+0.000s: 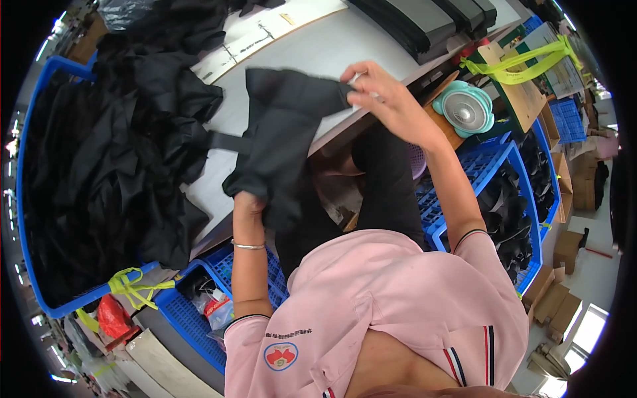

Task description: Inspecting and organizing black fabric components into bins within a workshop environment.

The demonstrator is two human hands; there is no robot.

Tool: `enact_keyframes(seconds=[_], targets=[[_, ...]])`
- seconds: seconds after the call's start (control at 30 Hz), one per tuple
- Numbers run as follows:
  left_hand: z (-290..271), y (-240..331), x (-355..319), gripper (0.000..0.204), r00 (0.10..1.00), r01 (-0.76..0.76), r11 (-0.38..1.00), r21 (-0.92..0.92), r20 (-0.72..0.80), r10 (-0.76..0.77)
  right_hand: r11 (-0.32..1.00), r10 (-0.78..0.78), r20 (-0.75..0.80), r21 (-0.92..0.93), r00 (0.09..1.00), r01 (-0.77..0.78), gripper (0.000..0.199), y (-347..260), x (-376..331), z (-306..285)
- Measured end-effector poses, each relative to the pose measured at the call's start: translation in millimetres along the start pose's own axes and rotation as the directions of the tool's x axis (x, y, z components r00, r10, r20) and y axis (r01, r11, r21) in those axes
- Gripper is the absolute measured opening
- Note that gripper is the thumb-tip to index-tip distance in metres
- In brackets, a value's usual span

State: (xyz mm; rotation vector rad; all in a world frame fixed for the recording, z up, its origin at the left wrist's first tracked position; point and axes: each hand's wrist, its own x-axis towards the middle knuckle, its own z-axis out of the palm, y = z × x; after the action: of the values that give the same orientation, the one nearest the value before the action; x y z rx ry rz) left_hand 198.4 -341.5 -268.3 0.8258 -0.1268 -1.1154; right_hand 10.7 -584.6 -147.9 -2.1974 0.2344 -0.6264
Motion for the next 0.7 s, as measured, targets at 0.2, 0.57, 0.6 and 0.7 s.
enact_keyframes(seconds=[0.2,0.57,0.6,0.7], targets=[[20,-31,11,0.038,0.930,-0.345,0.621,0.704,0.167,0.328,0.912,0.200,-0.215,0.397,0.956,-0.101,0.030,94,59,39],[34,18,71,0.040,0.904,-0.346,0.779,0.523,-0.037,0.426,0.523,0.545,0.040,0.765,0.837,-0.377,0.022,51,-11,108],[37,16,78,0.042,0.960,-0.260,0.859,0.441,0.019,0.280,0.518,0.577,0.097,0.724,0.811,-0.455,0.022,53,-11,110],[34,13,89,0.038,0.984,-0.179,0.884,0.432,0.070,0.165,0.500,0.585,0.162,0.700,0.795,-0.510,0.015,69,-8,101]])
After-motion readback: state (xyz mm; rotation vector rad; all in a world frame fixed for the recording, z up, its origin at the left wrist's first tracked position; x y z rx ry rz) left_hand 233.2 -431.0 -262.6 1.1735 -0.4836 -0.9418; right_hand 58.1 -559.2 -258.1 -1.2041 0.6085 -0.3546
